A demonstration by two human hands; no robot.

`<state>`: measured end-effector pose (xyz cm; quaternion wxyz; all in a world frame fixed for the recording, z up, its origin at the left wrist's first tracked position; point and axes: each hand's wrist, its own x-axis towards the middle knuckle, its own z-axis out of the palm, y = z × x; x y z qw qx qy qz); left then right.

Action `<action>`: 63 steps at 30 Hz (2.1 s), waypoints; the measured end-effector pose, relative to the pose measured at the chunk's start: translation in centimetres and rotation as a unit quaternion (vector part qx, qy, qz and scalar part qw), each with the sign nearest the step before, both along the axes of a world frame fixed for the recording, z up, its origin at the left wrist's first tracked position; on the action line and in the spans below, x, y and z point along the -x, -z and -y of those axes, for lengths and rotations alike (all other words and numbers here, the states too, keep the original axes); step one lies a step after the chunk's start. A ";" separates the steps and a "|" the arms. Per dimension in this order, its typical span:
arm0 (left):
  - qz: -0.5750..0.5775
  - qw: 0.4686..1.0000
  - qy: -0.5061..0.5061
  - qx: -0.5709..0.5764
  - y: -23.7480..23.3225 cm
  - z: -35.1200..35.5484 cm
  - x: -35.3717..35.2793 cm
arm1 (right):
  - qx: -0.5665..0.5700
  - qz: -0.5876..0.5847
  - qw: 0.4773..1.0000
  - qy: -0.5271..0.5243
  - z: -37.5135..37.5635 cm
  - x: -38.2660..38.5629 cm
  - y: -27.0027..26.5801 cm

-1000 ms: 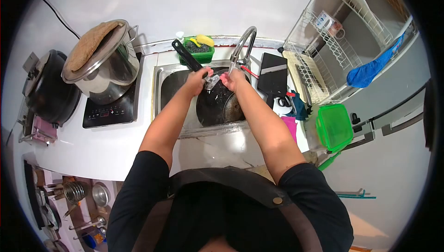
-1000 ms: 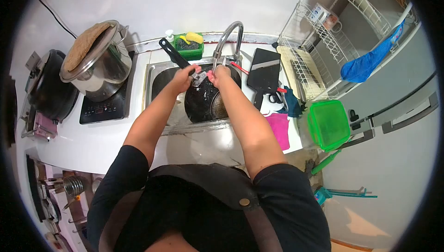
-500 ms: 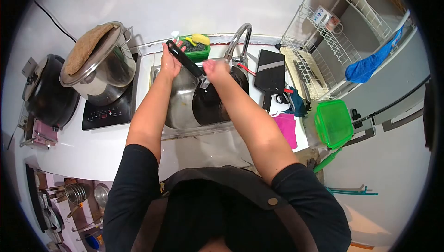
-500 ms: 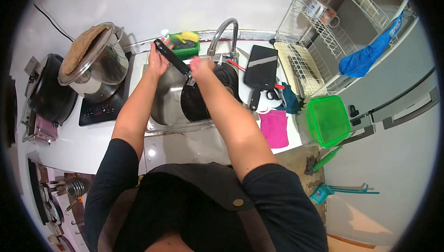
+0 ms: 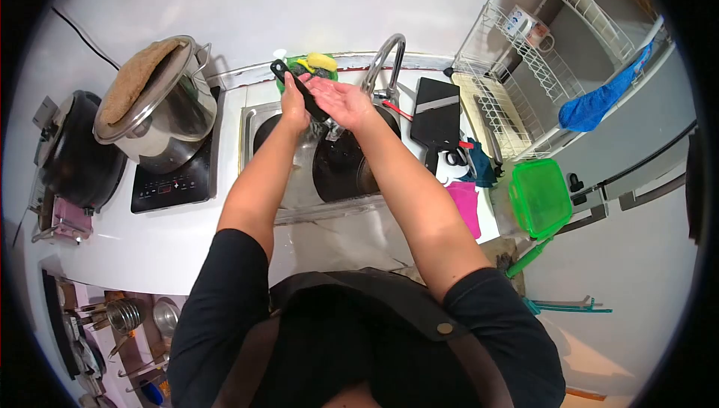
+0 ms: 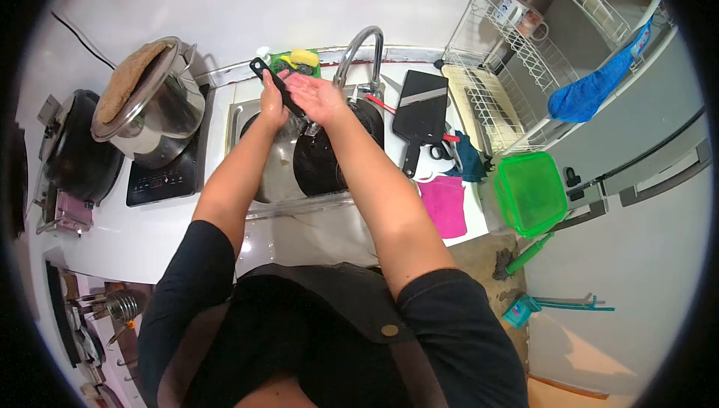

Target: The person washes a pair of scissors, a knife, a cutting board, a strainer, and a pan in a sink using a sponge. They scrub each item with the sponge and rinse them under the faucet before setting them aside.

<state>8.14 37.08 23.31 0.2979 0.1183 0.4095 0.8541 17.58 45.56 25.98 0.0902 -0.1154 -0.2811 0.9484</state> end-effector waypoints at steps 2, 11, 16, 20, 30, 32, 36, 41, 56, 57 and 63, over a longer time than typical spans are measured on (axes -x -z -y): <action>-0.046 0.998 -0.035 0.016 -0.7 0.0 1.5 | -0.031 -0.020 0.999 -0.002 0.2 -0.5 -0.1; -0.108 0.985 -0.131 -0.015 -4.8 0.4 2.6 | 0.097 0.054 0.979 0.171 2.0 0.9 -0.1; -0.089 0.971 -0.107 0.192 0.9 -1.2 -1.0 | -0.118 0.088 0.987 -0.060 -1.0 0.2 -0.1; -0.200 0.959 0.058 0.193 6.9 -0.6 -3.2 | -0.395 0.267 0.879 -0.006 -2.9 -2.7 0.4; -0.159 0.831 0.036 0.532 2.6 -0.5 -6.2 | -0.487 0.181 0.854 -0.015 -2.5 -2.3 -0.1; -0.168 0.823 0.045 0.540 4.5 -0.9 -5.1 | -0.486 0.192 0.850 -0.070 -2.6 -2.9 -0.6; -0.221 0.763 0.086 0.602 2.0 -0.2 -6.2 | -0.617 0.271 0.735 -0.077 -1.0 -3.9 -2.9; -0.253 0.811 0.049 0.525 4.6 1.2 -5.6 | -0.816 0.078 0.572 -0.020 -1.5 -2.9 0.2; -0.126 0.794 -0.181 0.567 0.5 7.7 -6.4 | -0.838 0.173 0.465 0.225 5.3 -4.0 0.8; -0.139 0.785 -0.168 0.580 0.2 7.8 -6.6 | -0.895 0.001 0.283 0.344 6.6 -3.9 1.9; -0.095 0.802 -0.175 0.563 -0.1 8.5 -7.5 | -0.860 0.251 0.443 0.046 1.3 -2.6 2.9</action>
